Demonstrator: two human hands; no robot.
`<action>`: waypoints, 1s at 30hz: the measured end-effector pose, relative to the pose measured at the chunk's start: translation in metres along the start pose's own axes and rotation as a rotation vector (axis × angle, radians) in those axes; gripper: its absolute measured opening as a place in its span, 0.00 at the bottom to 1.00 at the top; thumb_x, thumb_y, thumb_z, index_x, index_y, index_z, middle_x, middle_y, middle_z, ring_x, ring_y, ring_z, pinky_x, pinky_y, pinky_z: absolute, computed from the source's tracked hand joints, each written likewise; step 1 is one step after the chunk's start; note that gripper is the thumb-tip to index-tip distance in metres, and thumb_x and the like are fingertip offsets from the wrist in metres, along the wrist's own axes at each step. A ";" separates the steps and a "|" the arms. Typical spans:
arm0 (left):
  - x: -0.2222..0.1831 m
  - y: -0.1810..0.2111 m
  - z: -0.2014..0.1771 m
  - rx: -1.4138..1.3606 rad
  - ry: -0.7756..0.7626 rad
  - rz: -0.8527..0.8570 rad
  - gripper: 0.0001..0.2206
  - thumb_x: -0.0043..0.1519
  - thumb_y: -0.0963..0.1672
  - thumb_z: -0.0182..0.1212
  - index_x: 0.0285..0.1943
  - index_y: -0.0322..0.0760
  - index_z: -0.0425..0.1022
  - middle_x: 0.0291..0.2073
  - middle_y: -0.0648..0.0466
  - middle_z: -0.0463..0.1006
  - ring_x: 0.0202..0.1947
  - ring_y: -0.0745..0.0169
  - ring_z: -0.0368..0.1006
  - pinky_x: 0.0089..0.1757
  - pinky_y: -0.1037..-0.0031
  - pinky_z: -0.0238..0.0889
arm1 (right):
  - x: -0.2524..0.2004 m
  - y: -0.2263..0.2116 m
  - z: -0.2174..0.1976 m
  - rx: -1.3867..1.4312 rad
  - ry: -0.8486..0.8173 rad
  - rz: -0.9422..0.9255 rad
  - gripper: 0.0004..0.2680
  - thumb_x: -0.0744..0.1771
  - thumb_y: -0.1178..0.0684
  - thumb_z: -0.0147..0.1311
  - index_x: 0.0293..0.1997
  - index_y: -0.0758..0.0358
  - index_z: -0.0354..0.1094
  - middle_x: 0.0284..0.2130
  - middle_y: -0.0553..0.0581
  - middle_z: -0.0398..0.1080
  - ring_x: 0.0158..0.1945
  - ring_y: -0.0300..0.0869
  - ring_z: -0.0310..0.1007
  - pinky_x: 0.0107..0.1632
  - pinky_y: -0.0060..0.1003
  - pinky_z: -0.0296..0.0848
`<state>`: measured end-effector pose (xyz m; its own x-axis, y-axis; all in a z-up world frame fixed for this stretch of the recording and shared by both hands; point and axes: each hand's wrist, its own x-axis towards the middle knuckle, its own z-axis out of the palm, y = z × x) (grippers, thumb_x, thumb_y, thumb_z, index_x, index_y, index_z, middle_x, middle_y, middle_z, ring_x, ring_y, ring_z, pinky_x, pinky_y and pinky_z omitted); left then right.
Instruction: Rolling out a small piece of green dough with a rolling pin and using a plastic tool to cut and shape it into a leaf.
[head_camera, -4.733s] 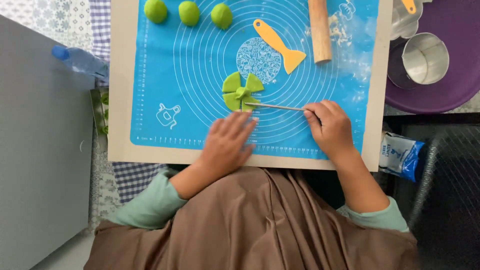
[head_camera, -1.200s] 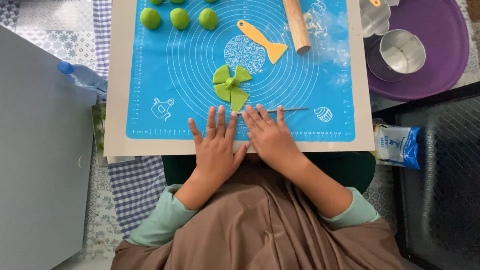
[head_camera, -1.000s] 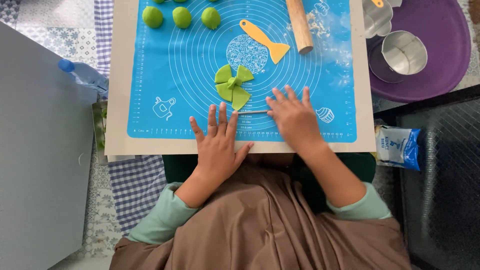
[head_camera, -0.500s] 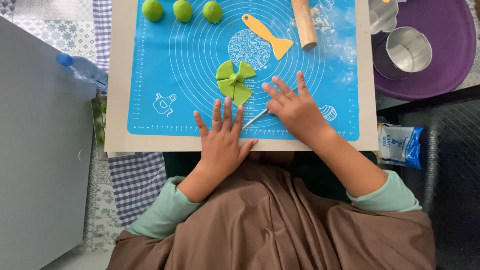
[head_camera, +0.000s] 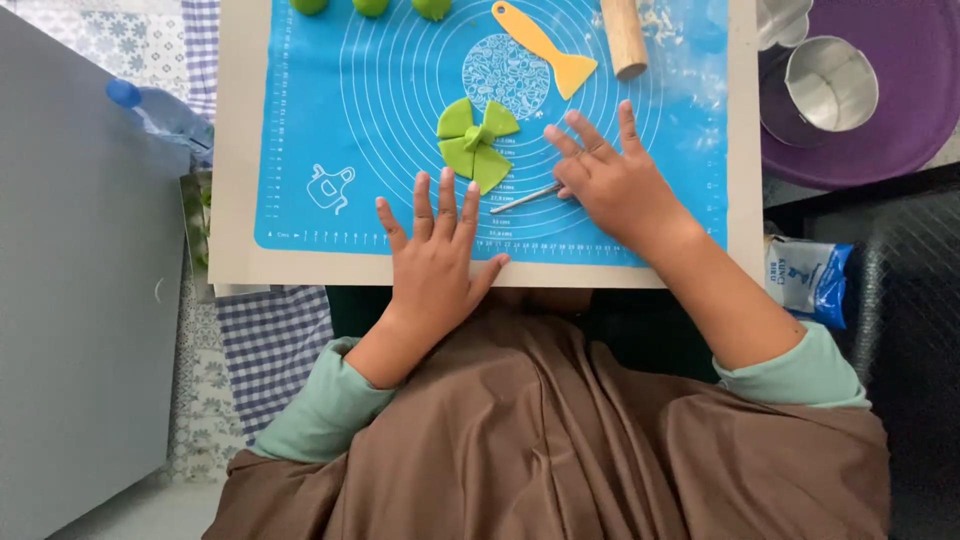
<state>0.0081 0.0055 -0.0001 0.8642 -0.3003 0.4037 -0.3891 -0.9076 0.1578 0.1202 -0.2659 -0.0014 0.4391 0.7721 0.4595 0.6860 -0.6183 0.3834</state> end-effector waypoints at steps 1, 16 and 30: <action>0.002 -0.003 0.001 0.002 0.003 -0.002 0.40 0.66 0.60 0.57 0.80 0.32 0.56 0.78 0.33 0.50 0.78 0.27 0.35 0.61 0.22 0.16 | 0.002 -0.001 -0.002 -0.001 0.003 -0.003 0.09 0.71 0.42 0.55 0.45 0.55 0.68 0.68 0.57 0.71 0.74 0.49 0.64 0.70 0.72 0.56; 0.035 0.004 0.012 0.058 -0.128 -0.090 0.45 0.69 0.66 0.40 0.84 0.33 0.45 0.80 0.37 0.37 0.78 0.32 0.26 0.64 0.26 0.18 | 0.030 0.023 0.025 0.013 -0.033 -0.063 0.07 0.78 0.52 0.49 0.45 0.58 0.67 0.71 0.66 0.67 0.78 0.57 0.55 0.72 0.74 0.48; 0.039 0.007 0.029 0.024 -0.021 -0.110 0.49 0.59 0.68 0.50 0.82 0.37 0.54 0.80 0.37 0.38 0.79 0.35 0.23 0.63 0.25 0.10 | 0.030 0.008 0.053 -0.007 0.157 0.045 0.06 0.72 0.46 0.56 0.42 0.54 0.70 0.65 0.55 0.72 0.74 0.48 0.62 0.71 0.71 0.52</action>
<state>0.0480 -0.0209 -0.0098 0.9080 -0.2043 0.3658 -0.2839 -0.9421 0.1785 0.1699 -0.2399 -0.0265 0.3726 0.7117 0.5955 0.6636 -0.6529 0.3652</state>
